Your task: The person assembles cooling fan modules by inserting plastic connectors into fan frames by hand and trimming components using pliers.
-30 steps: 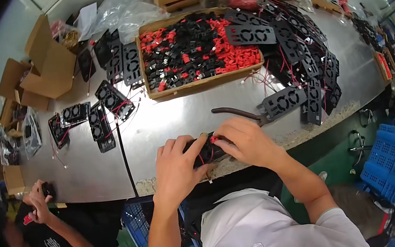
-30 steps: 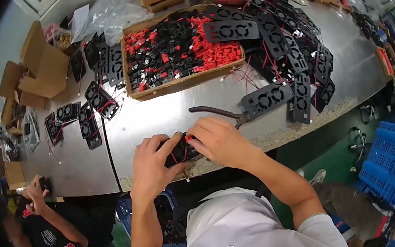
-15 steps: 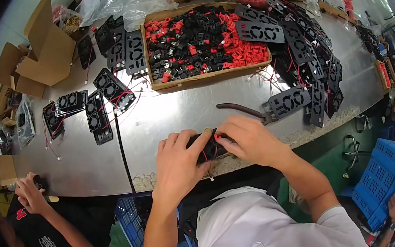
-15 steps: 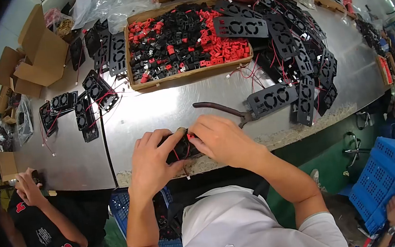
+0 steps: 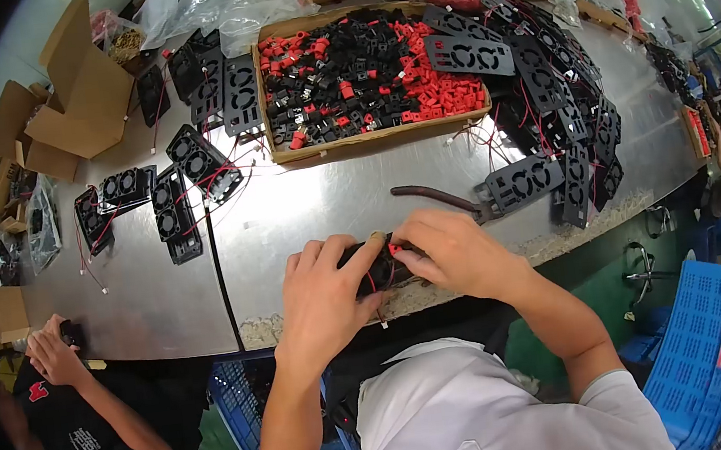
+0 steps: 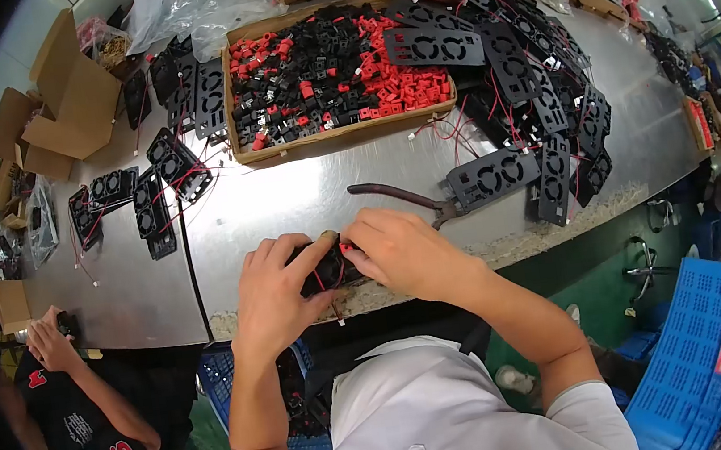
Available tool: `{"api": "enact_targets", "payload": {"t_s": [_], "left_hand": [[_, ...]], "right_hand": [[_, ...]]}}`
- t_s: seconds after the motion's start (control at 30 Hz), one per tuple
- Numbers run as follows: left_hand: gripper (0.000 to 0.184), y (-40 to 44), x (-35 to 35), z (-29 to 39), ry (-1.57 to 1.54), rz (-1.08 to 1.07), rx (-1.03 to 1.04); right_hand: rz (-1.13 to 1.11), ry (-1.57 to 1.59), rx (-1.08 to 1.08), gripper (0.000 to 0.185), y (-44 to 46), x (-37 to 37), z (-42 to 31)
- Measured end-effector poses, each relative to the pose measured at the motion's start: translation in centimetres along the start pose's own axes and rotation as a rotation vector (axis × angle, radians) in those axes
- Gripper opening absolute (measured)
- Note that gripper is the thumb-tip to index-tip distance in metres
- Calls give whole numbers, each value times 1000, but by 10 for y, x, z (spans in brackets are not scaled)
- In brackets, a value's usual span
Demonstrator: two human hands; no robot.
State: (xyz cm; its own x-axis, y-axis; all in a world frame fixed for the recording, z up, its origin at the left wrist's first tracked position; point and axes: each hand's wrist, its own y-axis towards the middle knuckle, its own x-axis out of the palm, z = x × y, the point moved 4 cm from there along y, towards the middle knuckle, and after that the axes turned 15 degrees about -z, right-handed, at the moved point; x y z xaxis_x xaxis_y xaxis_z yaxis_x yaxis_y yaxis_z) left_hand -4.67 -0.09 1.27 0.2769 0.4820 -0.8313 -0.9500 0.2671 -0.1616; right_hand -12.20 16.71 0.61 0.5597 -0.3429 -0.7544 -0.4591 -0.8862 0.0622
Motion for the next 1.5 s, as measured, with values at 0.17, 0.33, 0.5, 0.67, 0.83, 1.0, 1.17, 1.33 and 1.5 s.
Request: {"api": "enact_targets", "payload": {"t_s": [0.17,0.33,0.5,0.67,0.83,1.0,1.17,1.33,1.5], "left_hand": [[69,-1,0,0,6,1,-14],[68,1,1,0,8,0,-11],[68,1,1,0,4,-2,-13],[67,1,1,0,10,10,-12],[68,1,0,0,14,11,-3],[68,1,2,-1,15,10,0],[68,1,1,0,3,1,-11],[68,0,1,1,0,6,-11],[68,0,2,2,9,9,-3]], "right_hand": [[43,84,67,16,-5,-3,12],[29,48,43,17,-6,-2,7],[24,7,-9,15,-1,-1,1],[-2,-26,17,15,3,-1,-1],[-34,-52,28,16,3,0,-3],[-20,-49,34,15,3,0,-4],[-12,-36,32,15,2,1,-4],[-15,-49,37,16,-1,2,-3],[-19,-110,23,18,-3,3,-6]]}}
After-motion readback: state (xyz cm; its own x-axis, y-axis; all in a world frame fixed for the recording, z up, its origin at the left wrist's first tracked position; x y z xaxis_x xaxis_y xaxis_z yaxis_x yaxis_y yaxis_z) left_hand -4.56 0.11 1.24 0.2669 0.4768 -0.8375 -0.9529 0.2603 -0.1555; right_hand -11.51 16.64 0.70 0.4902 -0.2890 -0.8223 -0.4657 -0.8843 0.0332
